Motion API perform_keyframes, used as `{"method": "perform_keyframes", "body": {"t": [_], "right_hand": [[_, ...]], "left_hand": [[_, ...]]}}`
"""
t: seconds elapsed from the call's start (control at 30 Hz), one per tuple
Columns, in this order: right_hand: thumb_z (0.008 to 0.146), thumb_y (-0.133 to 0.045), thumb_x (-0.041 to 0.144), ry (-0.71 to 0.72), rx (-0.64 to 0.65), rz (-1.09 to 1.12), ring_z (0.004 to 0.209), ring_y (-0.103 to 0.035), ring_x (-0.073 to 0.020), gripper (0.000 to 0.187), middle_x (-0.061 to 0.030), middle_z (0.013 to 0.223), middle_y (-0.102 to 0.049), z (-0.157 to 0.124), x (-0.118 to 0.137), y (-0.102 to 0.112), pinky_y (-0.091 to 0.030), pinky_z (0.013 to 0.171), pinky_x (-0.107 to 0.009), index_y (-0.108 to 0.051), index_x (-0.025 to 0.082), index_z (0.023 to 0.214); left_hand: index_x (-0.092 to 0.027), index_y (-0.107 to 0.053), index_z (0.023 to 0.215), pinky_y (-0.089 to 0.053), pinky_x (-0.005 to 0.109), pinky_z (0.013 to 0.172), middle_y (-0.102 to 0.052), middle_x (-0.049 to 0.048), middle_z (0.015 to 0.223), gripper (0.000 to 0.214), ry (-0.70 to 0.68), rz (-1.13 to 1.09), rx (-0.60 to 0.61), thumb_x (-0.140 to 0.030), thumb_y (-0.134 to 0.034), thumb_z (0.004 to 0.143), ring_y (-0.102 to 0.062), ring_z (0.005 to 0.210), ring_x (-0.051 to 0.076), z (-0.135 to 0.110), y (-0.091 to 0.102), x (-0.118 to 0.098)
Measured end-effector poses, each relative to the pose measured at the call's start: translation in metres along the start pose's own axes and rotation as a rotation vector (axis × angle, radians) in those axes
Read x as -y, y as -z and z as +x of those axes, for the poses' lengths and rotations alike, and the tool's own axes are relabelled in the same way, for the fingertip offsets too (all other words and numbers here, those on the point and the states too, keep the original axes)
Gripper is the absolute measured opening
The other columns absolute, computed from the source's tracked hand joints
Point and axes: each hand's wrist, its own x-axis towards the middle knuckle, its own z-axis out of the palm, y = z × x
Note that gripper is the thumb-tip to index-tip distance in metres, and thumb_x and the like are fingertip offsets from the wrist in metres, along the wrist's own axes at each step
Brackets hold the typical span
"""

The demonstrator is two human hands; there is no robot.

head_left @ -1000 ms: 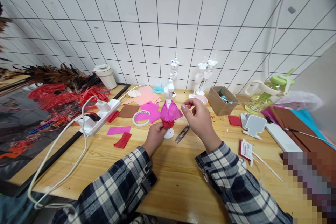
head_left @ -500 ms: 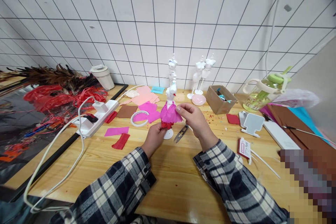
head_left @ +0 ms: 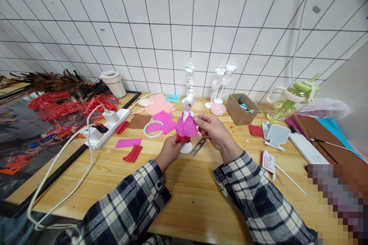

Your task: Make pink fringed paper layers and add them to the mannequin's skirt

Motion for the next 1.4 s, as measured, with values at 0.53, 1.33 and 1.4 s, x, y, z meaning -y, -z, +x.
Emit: {"method": "perform_keyframes", "body": {"t": [0.53,1.33,1.4], "right_hand": [[0.060,-0.082,0.043,0.027,0.048,-0.230,0.047,-0.039,-0.0054,0.049,0.0029,0.076,-0.062,-0.002,0.008,0.009,-0.024,0.043,-0.020,-0.058,0.020,0.096],[0.091,-0.059,0.025,1.171,-0.326,-1.326,0.084,-0.059,-0.0175,0.014,-0.0053,0.102,-0.069,-0.011,-0.005,0.007,-0.045,0.075,-0.031,-0.072,0.025,0.095],[0.091,-0.060,0.025,1.175,-0.353,-1.257,0.083,-0.060,-0.0175,0.014,-0.0052,0.097,-0.069,-0.013,-0.004,0.006,-0.045,0.075,-0.031,-0.073,0.025,0.094]], "left_hand": [[-0.014,-0.072,0.078,-0.047,0.026,0.064,-0.071,0.0054,0.074,0.033,0.058,-0.114,0.072,-0.044,-0.061,0.082,-0.060,0.066,0.016,-0.001,-0.001,-0.001],[-0.014,-0.069,0.073,-0.045,0.024,0.058,-0.069,0.0027,0.069,0.026,0.059,-0.131,-0.047,-0.038,-0.063,0.079,-0.059,0.063,0.014,0.000,-0.001,-0.001],[-0.014,-0.070,0.074,-0.046,0.024,0.060,-0.070,0.0031,0.071,0.025,0.043,-0.103,-0.054,-0.037,-0.062,0.080,-0.060,0.064,0.015,0.000,-0.001,-0.001]]}}
